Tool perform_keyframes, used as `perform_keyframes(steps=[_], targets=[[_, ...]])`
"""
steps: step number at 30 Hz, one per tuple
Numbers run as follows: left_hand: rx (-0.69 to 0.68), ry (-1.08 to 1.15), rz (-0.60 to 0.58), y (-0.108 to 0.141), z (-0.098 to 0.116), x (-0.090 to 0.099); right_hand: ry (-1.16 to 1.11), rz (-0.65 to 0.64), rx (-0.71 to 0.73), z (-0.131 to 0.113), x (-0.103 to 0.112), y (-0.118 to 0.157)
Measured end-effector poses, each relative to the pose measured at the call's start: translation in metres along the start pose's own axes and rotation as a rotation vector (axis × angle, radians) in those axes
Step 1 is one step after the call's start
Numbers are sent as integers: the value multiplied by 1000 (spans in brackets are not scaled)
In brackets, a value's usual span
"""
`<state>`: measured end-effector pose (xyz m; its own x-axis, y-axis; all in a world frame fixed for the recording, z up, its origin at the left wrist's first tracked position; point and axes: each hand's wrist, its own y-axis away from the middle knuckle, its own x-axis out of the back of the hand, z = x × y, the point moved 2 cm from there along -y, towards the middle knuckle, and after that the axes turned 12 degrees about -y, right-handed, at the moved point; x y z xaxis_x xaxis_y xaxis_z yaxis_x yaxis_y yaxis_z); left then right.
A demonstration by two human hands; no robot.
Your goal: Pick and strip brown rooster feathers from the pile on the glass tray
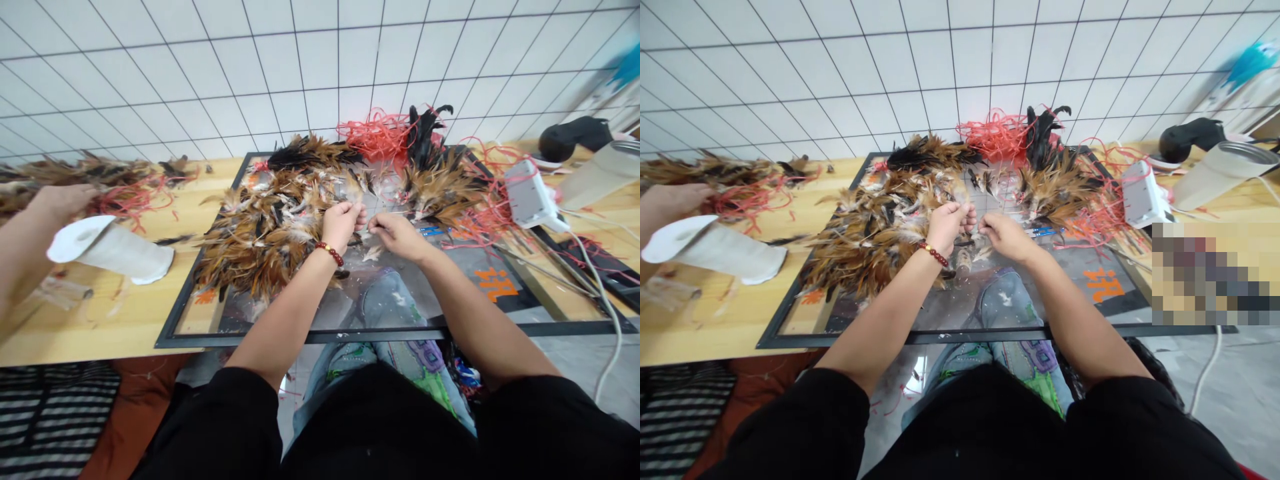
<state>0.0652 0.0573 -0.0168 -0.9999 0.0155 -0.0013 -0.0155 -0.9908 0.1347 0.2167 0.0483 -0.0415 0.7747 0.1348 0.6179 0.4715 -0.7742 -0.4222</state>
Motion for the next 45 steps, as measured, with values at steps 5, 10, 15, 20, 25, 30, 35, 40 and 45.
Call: perform_keyframes(steps=[5, 10, 15, 20, 25, 30, 35, 40, 45], targets=[[25, -77, -24, 1, -1, -2, 15, 200, -2, -5, 8, 0], [30, -140, -48, -2, -5, -3, -59, 307, -96, -6, 9, 1], [-22, -302, -95, -4, -9, -4, -25, 358, -81, -10, 10, 3], [-15, -384, -183, -2, -12, -6, -29, 406, -46, -11, 9, 2], [64, -189, -126, 3, -4, -5, -140, 692, -109, 3, 22, 2], [104, -60, -129, 7, 1, -5, -491, 543, -300, 10, 16, -4], [131, -92, -298, 8, -3, -6, -651, 463, -328, 1, 6, -5], [206, -65, -502, 11, -3, -6, -846, 332, -448, -5, 8, -3], [276, 41, -603, 10, -4, -3, -939, 364, -481, -9, 11, -4]])
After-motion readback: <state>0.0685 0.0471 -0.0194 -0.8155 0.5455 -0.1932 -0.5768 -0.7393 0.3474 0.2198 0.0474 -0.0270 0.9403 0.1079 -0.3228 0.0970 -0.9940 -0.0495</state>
